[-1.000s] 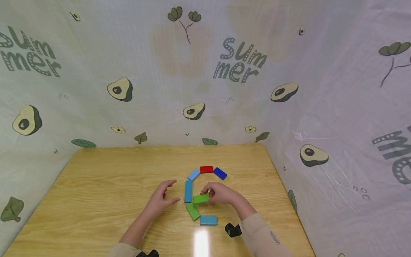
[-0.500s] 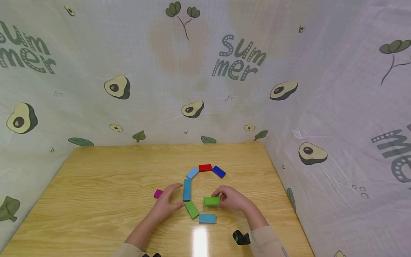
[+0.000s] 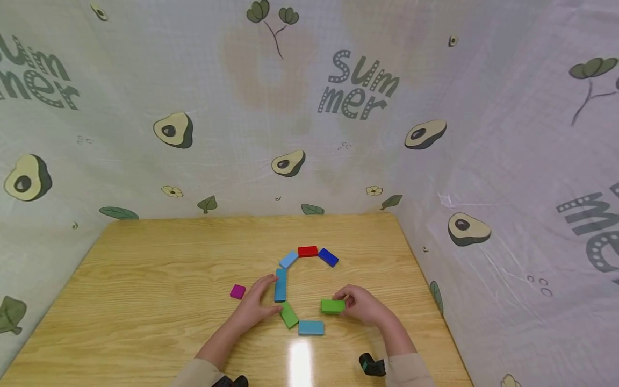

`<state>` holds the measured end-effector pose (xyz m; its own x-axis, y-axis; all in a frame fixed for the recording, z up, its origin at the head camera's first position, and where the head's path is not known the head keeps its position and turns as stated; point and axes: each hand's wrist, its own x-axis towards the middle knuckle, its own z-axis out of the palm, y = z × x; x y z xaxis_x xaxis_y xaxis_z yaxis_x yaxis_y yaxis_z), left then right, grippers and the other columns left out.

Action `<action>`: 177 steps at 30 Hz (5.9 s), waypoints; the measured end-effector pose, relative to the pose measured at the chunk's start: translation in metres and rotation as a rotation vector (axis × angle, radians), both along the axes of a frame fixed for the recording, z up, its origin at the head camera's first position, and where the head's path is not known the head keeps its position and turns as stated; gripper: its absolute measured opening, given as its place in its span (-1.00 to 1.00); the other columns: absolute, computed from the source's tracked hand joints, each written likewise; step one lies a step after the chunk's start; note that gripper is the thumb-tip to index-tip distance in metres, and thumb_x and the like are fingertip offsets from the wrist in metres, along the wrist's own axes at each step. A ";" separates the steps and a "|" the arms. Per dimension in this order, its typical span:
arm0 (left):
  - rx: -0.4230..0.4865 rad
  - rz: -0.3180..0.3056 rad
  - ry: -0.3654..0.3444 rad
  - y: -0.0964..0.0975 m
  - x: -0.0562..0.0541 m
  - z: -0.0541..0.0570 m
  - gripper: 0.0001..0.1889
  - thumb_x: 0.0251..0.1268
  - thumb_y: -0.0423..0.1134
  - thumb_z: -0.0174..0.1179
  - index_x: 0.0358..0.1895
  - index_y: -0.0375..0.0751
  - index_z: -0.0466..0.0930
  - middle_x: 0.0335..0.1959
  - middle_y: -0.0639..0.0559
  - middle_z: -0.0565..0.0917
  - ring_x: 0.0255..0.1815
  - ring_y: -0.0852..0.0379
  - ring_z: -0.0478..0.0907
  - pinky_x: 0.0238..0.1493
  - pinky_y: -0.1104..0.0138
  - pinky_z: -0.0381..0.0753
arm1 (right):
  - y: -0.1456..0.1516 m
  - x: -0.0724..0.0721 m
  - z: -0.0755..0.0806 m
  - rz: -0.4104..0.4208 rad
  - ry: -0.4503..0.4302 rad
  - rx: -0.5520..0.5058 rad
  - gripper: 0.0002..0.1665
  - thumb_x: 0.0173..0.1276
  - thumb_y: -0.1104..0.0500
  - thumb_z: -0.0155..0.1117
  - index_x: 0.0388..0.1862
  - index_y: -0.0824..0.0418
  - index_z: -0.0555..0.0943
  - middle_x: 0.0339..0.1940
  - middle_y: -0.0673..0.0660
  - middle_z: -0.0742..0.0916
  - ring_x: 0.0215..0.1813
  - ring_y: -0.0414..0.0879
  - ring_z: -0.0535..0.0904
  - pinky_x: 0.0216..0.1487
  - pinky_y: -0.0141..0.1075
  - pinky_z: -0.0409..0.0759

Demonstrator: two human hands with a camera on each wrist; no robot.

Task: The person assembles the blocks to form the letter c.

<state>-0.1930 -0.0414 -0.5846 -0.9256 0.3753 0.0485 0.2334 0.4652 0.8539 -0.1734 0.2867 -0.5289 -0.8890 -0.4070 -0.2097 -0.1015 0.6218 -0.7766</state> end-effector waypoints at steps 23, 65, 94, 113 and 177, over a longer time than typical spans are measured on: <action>-0.083 -0.021 -0.038 0.004 -0.004 -0.003 -0.13 0.06 -0.03 0.48 0.46 -0.10 0.26 0.51 -0.15 0.15 0.54 -0.26 -0.15 0.40 -0.23 -0.06 | 0.017 0.024 -0.022 -0.031 -0.052 -0.133 -0.81 0.19 0.34 0.43 -0.22 0.26 0.64 -0.22 0.11 0.58 -0.29 -0.11 0.44 -0.31 -0.36 0.47; -0.129 -0.145 -0.069 -0.011 -0.019 -0.006 0.03 0.01 0.04 0.50 0.54 -0.04 0.10 0.55 -0.06 0.08 0.56 -0.19 -0.26 0.44 -0.16 -0.31 | -0.005 0.046 -0.060 -0.479 0.144 -0.148 -0.58 -0.16 0.23 0.68 -0.31 0.13 0.65 -0.39 0.03 0.47 -0.36 -0.15 0.33 -0.34 -0.38 0.35; -0.126 -0.151 -0.070 -0.010 -0.021 -0.004 0.03 0.01 0.02 0.50 0.53 -0.13 0.09 0.53 -0.13 0.10 0.55 -0.21 -0.24 0.45 -0.14 -0.32 | -0.007 0.045 -0.059 -0.450 0.094 -0.181 -0.58 -0.10 0.22 0.65 -0.20 0.12 0.72 -0.37 0.04 0.48 -0.30 -0.11 0.33 -0.32 -0.37 0.32; -0.133 -0.164 -0.049 -0.011 -0.021 -0.004 0.02 0.02 0.03 0.49 0.53 -0.12 0.10 0.54 -0.10 0.10 0.55 -0.20 -0.25 0.46 -0.11 -0.33 | -0.010 0.045 -0.061 -0.441 0.099 -0.171 -0.57 -0.08 0.20 0.64 -0.17 0.08 0.73 -0.32 0.02 0.50 -0.27 -0.11 0.32 -0.29 -0.37 0.31; -0.087 -0.181 -0.059 -0.012 -0.020 -0.004 -0.02 0.05 0.01 0.48 0.52 -0.11 0.13 0.54 -0.11 0.08 0.56 -0.20 -0.29 0.44 -0.13 -0.36 | -0.011 0.046 -0.059 -0.440 0.072 -0.219 -0.50 -0.04 0.24 0.61 -0.05 0.15 0.71 -0.13 0.00 0.62 -0.21 -0.11 0.38 -0.21 -0.39 0.39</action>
